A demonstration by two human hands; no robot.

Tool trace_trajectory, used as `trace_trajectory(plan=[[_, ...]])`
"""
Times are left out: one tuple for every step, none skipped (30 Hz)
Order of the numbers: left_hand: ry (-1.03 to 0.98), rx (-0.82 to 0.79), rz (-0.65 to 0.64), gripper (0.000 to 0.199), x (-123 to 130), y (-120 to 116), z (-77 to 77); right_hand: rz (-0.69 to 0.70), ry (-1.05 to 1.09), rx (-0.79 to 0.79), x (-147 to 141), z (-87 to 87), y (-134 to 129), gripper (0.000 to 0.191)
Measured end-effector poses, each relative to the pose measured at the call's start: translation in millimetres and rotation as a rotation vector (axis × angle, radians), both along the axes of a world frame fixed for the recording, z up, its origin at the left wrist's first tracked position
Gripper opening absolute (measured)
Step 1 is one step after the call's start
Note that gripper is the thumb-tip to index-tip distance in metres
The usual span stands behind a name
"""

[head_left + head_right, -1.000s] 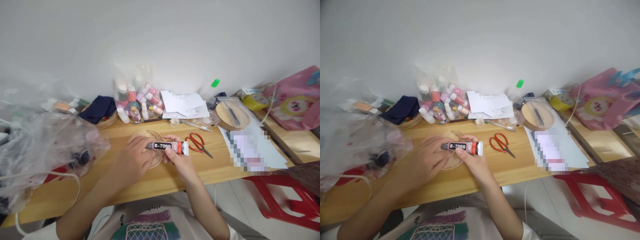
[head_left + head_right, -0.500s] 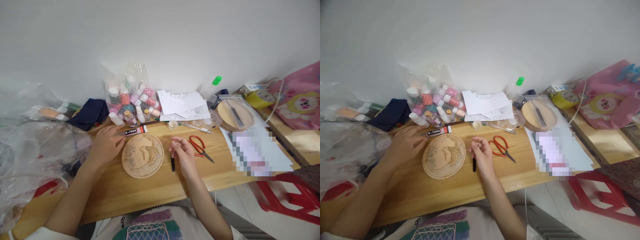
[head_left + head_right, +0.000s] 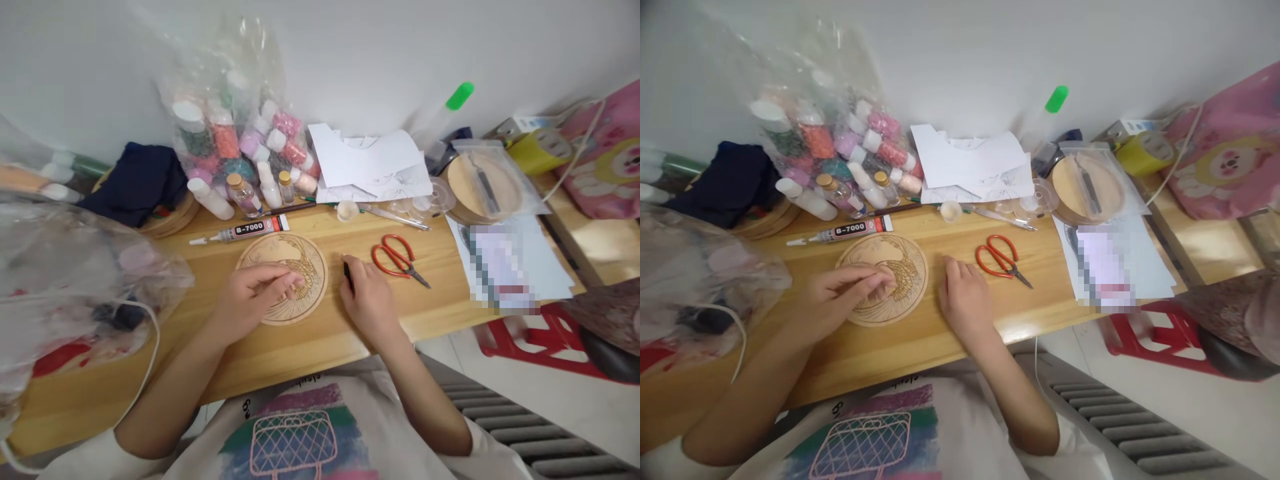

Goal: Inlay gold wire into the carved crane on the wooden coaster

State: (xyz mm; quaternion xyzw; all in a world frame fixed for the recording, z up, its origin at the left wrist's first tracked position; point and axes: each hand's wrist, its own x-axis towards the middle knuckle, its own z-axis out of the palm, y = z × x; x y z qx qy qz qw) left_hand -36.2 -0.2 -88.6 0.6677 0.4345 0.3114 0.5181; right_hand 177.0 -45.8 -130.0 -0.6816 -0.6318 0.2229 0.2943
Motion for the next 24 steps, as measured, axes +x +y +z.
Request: trace_trajectory(plan=[[-0.064,-0.120,0.038,0.028,1,-2,-0.5,0.017,0.004,-0.004,2,0.5,0,0.031],[-0.132,-0.228,0.071,0.028,2,-4,-1.0,0.029,0.035,-0.004,4,1.9,-1,0.029],[-0.196,-0.316,0.101,0.028,2,-6,-1.2,0.036,0.089,0.004,7,4.5,-2,0.027],[-0.250,-0.381,0.129,0.027,2,-8,-1.2,0.032,0.194,0.018,10,7.9,-3,0.024],[-0.293,-0.428,0.158,0.027,2,-9,-1.0,-0.003,0.347,0.041,12,12.3,-4,0.021],[-0.327,-0.466,0.185,0.027,2,-10,-0.7,-0.049,0.536,0.060,13,17.2,-5,0.018],[-0.355,-0.497,0.207,0.028,2,-10,-0.4,-0.095,0.743,0.078,14,22.5,-6,0.016],[-0.375,-0.526,0.220,0.029,2,-11,-0.3,-0.125,0.942,0.095,13,28.0,-7,0.016],[-0.392,-0.548,0.229,0.030,2,-11,-0.4,-0.124,1.108,0.106,11,33.2,-7,0.017],[-0.407,-0.566,0.233,0.030,3,-12,-0.7,-0.115,1.221,0.125,7,38.1,-7,0.018],[-0.421,-0.578,0.231,0.029,3,-12,-1.2,-0.094,1.282,0.144,3,42.3,-7,0.018],[-0.430,-0.587,0.227,0.028,2,-13,-1.7,-0.072,1.300,0.159,-2,45.8,-6,0.018],[-0.436,-0.591,0.223,0.027,2,-13,-2.2,-0.053,1.289,0.172,-7,48.5,-6,0.020],[-0.441,-0.595,0.220,0.026,2,-14,-2.5,-0.034,1.266,0.175,-13,50.2,-6,0.024],[-0.445,-0.599,0.220,0.026,2,-14,-2.7,-0.019,1.238,0.173,-18,51.0,-5,0.028],[-0.444,-0.607,0.222,0.025,2,-15,-2.7,-0.016,1.205,0.164,-23,50.9,-5,0.029],[-0.447,-0.615,0.228,0.025,2,-15,-2.6,-0.021,1.168,0.159,-28,49.7,-4,0.026],[-0.451,-0.623,0.232,0.026,2,-16,-2.4,-0.039,1.121,0.166,-32,47.6,-3,0.022],[-0.456,-0.629,0.232,0.025,3,-16,-2.2,-0.062,1.069,0.183,-36,44.6,-1,0.017],[-0.462,-0.634,0.231,0.025,3,-16,-2.1,-0.089,1.016,0.204,-39,41.0,0,0.012],[-0.470,-0.636,0.227,0.023,4,-16,-2.1,-0.112,0.974,0.221,-43,37.2,2,0.009],[-0.480,-0.637,0.223,0.021,4,-16,-2.2,-0.127,0.948,0.230,-45,33.3,3,0.008],[-0.490,-0.640,0.220,0.019,4,-15,-2.4,-0.135,0.938,0.230,-48,29.8,4,0.009],[-0.500,-0.645,0.218,0.017,4,-15,-2.5,-0.139,0.937,0.225,-50,27.0,5,0.009]])
